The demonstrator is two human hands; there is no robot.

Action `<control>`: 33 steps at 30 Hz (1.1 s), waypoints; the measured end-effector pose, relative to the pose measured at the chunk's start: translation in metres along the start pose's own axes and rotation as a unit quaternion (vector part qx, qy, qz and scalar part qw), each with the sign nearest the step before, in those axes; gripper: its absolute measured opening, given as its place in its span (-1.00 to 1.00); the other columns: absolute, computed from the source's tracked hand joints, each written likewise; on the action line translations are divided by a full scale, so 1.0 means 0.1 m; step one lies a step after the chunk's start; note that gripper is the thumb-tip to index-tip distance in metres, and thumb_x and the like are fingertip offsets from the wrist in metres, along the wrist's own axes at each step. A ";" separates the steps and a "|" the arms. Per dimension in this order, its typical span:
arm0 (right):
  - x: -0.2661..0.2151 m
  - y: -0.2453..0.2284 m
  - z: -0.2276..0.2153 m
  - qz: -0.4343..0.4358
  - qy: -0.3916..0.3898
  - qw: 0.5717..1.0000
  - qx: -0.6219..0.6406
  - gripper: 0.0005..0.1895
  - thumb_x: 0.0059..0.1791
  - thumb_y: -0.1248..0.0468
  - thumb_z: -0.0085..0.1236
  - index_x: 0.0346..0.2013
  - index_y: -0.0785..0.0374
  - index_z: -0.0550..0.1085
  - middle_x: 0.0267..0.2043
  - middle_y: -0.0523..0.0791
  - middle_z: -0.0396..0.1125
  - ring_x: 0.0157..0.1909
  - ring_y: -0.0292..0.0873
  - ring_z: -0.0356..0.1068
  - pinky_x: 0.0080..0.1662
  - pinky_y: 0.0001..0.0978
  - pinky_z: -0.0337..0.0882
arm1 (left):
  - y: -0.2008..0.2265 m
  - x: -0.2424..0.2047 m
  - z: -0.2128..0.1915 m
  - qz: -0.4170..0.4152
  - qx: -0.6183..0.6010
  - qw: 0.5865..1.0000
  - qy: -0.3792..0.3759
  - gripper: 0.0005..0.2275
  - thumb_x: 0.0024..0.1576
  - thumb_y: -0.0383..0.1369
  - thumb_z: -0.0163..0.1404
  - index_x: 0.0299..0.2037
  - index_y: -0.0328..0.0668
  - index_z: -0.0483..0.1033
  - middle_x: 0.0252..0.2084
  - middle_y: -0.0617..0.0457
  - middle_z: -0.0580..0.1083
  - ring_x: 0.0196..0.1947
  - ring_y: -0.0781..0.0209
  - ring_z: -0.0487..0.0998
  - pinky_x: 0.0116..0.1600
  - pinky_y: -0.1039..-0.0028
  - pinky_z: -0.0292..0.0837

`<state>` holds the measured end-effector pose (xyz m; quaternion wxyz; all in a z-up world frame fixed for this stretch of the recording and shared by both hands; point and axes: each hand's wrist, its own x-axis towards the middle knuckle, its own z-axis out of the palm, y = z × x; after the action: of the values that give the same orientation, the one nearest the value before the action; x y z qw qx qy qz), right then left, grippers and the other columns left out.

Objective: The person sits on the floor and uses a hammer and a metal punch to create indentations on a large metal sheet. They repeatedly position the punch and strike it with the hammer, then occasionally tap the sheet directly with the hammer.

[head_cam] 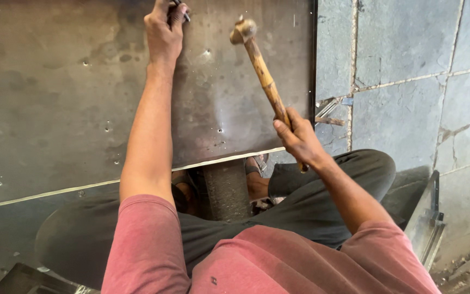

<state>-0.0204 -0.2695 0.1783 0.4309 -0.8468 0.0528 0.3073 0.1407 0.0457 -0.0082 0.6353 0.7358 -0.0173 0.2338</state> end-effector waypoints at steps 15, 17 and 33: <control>0.39 -0.92 -0.35 -0.124 -0.018 0.978 -0.169 -0.79 0.13 0.15 0.00 -0.18 0.25 0.33 -0.58 -0.20 0.20 -0.57 -0.27 0.16 -0.46 -0.32 0.22 | 0.07 -0.08 0.03 0.158 0.174 0.972 -0.013 -0.86 0.30 -0.44 0.09 0.00 -0.23 0.45 -0.28 -0.15 0.51 -0.25 -0.19 0.58 -0.15 0.16 0.49; 0.37 -0.59 -0.51 -0.046 0.012 0.997 -0.063 -0.80 0.11 0.14 -0.02 -0.03 0.08 0.44 -0.51 -0.28 0.23 -0.50 -0.34 0.22 -0.44 -0.36 0.29 | 0.04 -0.02 0.08 0.125 0.138 0.983 -0.002 -0.93 0.33 -0.44 0.09 -0.07 -0.17 0.47 -0.29 -0.15 0.54 -0.27 -0.17 0.61 -0.19 0.20 0.50; 0.74 1.35 -0.60 -0.025 0.250 0.964 0.090 -0.82 -0.02 0.26 0.33 -0.25 0.25 0.49 -0.47 -0.29 0.24 -0.46 -0.36 0.14 -0.40 -0.44 0.18 | 1.37 -2.27 -1.20 0.116 0.434 0.736 -0.506 -0.61 0.05 -0.37 0.01 0.10 -0.26 0.33 0.23 -0.12 0.27 0.19 -0.03 0.29 0.23 0.13 0.22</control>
<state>0.0197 -0.3867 0.0688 0.4860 -0.8553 0.1653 0.0694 -0.1439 0.0709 0.0457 0.1130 0.9338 -0.3179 -0.1192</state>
